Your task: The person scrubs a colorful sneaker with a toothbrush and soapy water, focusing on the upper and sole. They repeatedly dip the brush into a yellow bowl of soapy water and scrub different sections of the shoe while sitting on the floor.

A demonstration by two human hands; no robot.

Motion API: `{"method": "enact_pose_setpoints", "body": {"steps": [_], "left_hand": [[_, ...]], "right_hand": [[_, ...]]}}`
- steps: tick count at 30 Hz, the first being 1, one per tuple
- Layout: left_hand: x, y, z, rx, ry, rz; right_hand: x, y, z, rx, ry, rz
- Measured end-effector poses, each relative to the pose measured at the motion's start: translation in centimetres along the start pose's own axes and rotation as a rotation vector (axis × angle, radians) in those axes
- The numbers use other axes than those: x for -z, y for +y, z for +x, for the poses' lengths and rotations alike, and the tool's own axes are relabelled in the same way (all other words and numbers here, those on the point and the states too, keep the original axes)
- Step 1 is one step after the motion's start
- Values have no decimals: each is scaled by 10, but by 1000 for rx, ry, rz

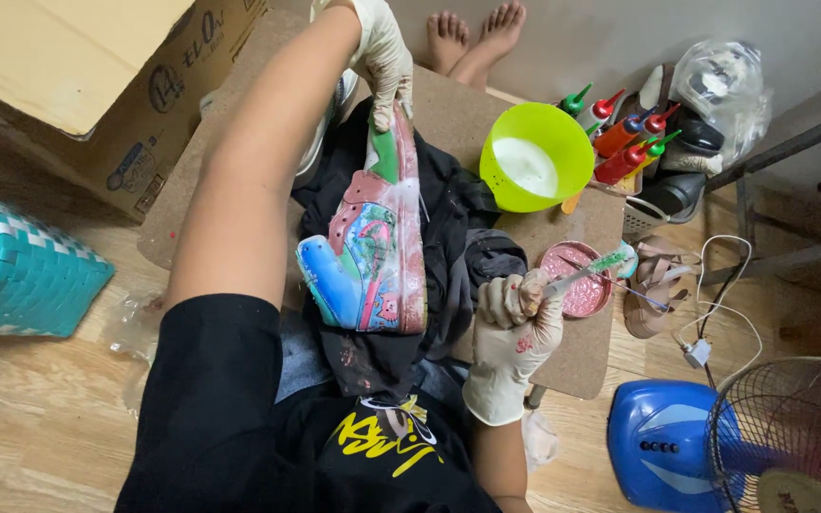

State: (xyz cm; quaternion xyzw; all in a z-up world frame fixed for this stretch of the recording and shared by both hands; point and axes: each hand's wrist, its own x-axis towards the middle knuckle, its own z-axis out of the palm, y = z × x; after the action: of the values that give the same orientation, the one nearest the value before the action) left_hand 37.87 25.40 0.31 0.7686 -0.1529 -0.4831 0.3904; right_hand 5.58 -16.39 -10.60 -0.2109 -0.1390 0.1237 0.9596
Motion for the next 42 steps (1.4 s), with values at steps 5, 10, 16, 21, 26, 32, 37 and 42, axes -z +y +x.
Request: {"method": "enact_pose_setpoints", "body": {"steps": [5, 10, 16, 21, 26, 32, 37, 42], "left_hand": [[-15, -37, 26, -21, -25, -82], [-63, -67, 63, -43, -46, -151], [-92, -48, 35, -60, 125, -228], [-115, -33, 1, -287, 577, 71], [-214, 68, -42, 140, 767, 978], [-288, 89, 54, 101, 701, 1163], [-291, 77, 122, 384, 547, 1340], [-285, 31, 167, 254, 566, 1422]], "right_hand": [[2, 1, 1, 3, 1, 2], [4, 3, 5, 5, -5, -10], [4, 7, 5, -12, 1, -16], [1, 1, 3, 2, 52, -61], [6, -1, 2, 5, 17, -38], [-4, -15, -4, 121, -12, -129], [-5, -30, -13, 229, 2, -169], [-5, -38, -12, 279, 5, -240]]}}
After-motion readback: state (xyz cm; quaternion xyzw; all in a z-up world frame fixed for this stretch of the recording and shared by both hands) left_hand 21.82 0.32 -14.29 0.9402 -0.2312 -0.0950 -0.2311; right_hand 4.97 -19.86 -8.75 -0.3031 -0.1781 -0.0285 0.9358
